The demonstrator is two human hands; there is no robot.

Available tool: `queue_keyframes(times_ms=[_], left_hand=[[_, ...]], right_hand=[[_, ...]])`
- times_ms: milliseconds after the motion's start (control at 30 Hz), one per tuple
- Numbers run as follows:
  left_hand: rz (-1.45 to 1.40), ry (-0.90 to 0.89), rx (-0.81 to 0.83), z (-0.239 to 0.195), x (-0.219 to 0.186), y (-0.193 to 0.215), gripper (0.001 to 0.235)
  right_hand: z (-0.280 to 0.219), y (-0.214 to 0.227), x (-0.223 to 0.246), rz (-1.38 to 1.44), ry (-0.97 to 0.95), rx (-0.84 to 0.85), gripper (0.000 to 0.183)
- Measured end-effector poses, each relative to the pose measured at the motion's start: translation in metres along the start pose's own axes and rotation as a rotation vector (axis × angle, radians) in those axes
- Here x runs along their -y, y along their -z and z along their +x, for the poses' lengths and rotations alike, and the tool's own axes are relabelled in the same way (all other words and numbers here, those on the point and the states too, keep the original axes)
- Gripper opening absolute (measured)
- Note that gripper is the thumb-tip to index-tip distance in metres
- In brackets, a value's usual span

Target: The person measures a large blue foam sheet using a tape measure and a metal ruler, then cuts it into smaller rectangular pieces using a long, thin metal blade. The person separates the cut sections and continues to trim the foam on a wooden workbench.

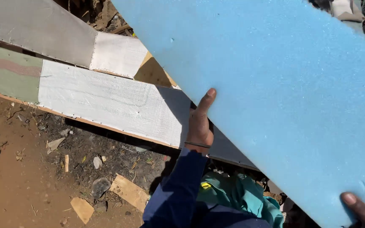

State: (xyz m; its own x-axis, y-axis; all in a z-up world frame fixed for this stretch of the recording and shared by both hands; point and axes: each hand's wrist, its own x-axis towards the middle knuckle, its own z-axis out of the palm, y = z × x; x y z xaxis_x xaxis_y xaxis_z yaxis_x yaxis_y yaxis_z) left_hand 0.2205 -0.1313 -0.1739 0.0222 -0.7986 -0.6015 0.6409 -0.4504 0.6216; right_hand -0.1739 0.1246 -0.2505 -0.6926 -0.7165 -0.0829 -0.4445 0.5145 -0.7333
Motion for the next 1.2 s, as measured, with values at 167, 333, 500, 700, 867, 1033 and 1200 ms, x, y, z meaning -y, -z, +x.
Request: queue_keyframes(times_ms=[167,333,500,700,867,1033,1200], left_hand=[[0.077,-0.159,-0.433,-0.022,0.001,0.072,0.086],[0.260,-0.062,-0.349,-0.025,0.024,0.135,0.102],[0.637,0.157,-0.384,0.024,0.054,0.183,0.110],[0.730,0.124,-0.421,0.021,0.054,0.173,0.152],[0.664,0.090,-0.434,0.017,0.063,0.177,0.152],[0.635,0.019,-0.302,0.020,0.065,0.198,0.149],[0.533,0.011,-0.234,0.016,0.038,0.203,0.152]], right_hand=[[-0.043,-0.048,0.198,0.253,-0.191,0.263,0.091],[-0.021,-0.087,0.180,0.231,-0.244,0.491,0.071],[0.020,-0.131,0.103,0.076,-0.404,0.597,0.088],[0.019,-0.133,0.092,0.120,-0.315,0.625,0.073],[0.015,-0.131,0.079,0.070,-0.073,0.645,0.091],[0.041,-0.155,0.026,0.215,-0.107,0.543,0.054],[0.008,-0.160,0.041,0.271,-0.154,0.374,0.069]])
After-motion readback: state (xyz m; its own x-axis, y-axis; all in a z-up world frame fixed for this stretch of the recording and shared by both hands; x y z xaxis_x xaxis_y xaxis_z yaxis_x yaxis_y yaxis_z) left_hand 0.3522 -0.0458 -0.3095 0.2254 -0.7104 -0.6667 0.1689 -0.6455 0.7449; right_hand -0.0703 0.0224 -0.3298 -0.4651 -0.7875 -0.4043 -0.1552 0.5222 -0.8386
